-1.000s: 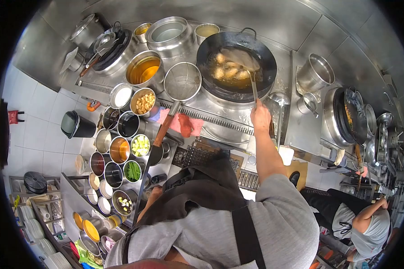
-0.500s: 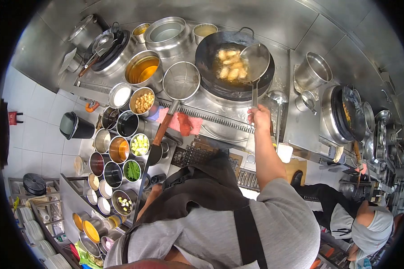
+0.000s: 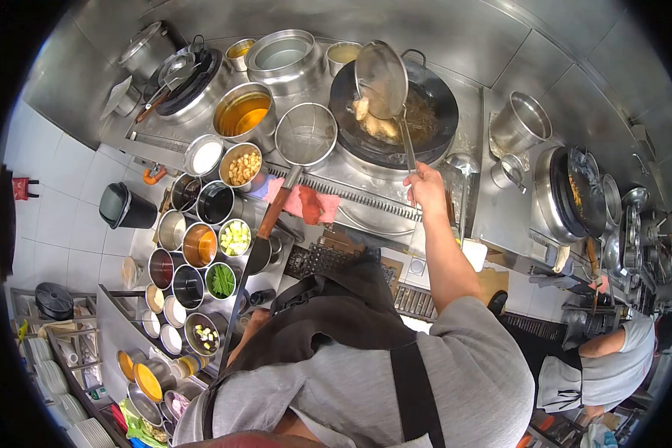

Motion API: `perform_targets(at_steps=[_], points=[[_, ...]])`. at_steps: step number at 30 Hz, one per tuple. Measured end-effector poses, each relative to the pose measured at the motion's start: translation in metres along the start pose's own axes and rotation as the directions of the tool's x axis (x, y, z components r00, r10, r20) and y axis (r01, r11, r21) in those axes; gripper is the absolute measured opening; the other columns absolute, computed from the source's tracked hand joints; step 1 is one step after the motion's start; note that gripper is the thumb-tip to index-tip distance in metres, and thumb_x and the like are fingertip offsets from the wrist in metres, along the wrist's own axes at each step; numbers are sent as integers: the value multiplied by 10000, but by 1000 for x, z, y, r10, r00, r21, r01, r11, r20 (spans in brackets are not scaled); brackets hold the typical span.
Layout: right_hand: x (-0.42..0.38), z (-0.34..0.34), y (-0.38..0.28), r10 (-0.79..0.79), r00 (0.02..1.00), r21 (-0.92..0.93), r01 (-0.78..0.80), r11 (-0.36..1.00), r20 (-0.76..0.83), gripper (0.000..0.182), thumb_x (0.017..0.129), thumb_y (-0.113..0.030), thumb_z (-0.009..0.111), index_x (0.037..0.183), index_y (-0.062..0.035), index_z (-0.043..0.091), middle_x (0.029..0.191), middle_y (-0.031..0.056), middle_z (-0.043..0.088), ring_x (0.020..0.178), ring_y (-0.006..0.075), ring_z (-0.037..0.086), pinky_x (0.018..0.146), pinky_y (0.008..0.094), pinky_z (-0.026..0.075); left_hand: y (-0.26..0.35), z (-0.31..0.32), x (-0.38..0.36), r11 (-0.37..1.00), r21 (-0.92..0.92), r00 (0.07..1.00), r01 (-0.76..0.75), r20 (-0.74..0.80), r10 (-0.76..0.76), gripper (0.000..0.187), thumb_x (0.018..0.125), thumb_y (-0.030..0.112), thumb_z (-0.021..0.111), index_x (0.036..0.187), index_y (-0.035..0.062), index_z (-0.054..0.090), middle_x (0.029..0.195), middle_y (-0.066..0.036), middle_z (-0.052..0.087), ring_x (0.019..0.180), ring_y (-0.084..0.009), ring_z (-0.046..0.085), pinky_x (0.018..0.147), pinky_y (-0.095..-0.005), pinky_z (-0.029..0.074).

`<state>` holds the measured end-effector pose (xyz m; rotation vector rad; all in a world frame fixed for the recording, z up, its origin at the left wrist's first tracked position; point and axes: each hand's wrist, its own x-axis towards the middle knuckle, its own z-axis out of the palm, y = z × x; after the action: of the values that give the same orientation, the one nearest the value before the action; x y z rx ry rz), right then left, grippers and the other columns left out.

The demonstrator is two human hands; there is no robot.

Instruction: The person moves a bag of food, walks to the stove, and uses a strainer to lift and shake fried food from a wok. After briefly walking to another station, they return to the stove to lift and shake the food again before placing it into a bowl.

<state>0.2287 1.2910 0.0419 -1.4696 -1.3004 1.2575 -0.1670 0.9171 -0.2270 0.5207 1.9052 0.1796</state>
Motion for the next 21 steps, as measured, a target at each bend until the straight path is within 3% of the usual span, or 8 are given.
perform_targets(at_steps=[5,9,10,14,17,18,19,21], points=[[-6,-16,-10,2,994,-173,-20,985,-105,389,769,-20,429,1148,-23,512,656,59,554,379,101,445,326,253,353,-6,4,-7,1000,20,1000,-7,5,7,121,747,154,547,796,55,596,719,-77,595,628,-194,585,501,-325,478],[-7,-36,1,-85,938,-333,-35,942,-337,310,760,-25,406,1034,1,548,607,59,542,376,117,449,331,259,357,-4,5,-12,999,36,1000,-19,8,18,130,747,159,547,797,51,599,727,-82,597,639,-199,587,512,-327,482],[-13,-37,-6,-102,930,-358,-33,933,-353,220,757,-31,403,900,45,553,537,63,519,361,133,445,332,268,362,-3,5,-16,999,41,1000,-22,8,22,132,747,161,547,797,50,599,729,-84,597,642,-200,588,514,-328,482],[-15,-43,10,-44,936,-367,-93,925,-350,158,754,-34,406,771,46,540,479,68,491,345,145,439,331,270,364,9,1,-27,997,70,1000,-22,2,22,178,735,200,554,807,46,608,772,-105,606,710,-236,587,577,-348,479],[-13,-40,27,140,966,-152,-175,973,-218,106,761,-31,419,747,14,514,534,78,524,368,142,455,332,265,359,14,-1,-30,995,100,1000,0,2,-1,279,706,288,570,829,43,623,865,-149,623,860,-316,582,713,-395,465],[-12,-37,32,186,968,53,-180,982,-168,89,764,-27,428,776,7,509,567,82,538,385,138,462,334,262,358,15,-2,-29,994,106,1000,5,2,-5,299,700,305,573,833,43,627,884,-158,626,890,-332,581,740,-405,462],[-12,-35,35,220,969,255,-187,949,-109,81,767,-23,438,805,1,505,600,86,551,402,135,469,336,260,357,14,-2,-24,996,94,1000,5,-5,-5,283,704,294,570,828,44,622,869,-151,621,866,-318,578,719,-397,461],[-12,-37,38,232,971,317,-200,927,-66,79,767,-12,453,839,2,483,657,92,568,426,128,476,338,250,355,11,-2,-12,997,79,1000,-3,-9,4,251,712,270,563,817,47,613,839,-136,611,818,-292,572,677,-381,460]])
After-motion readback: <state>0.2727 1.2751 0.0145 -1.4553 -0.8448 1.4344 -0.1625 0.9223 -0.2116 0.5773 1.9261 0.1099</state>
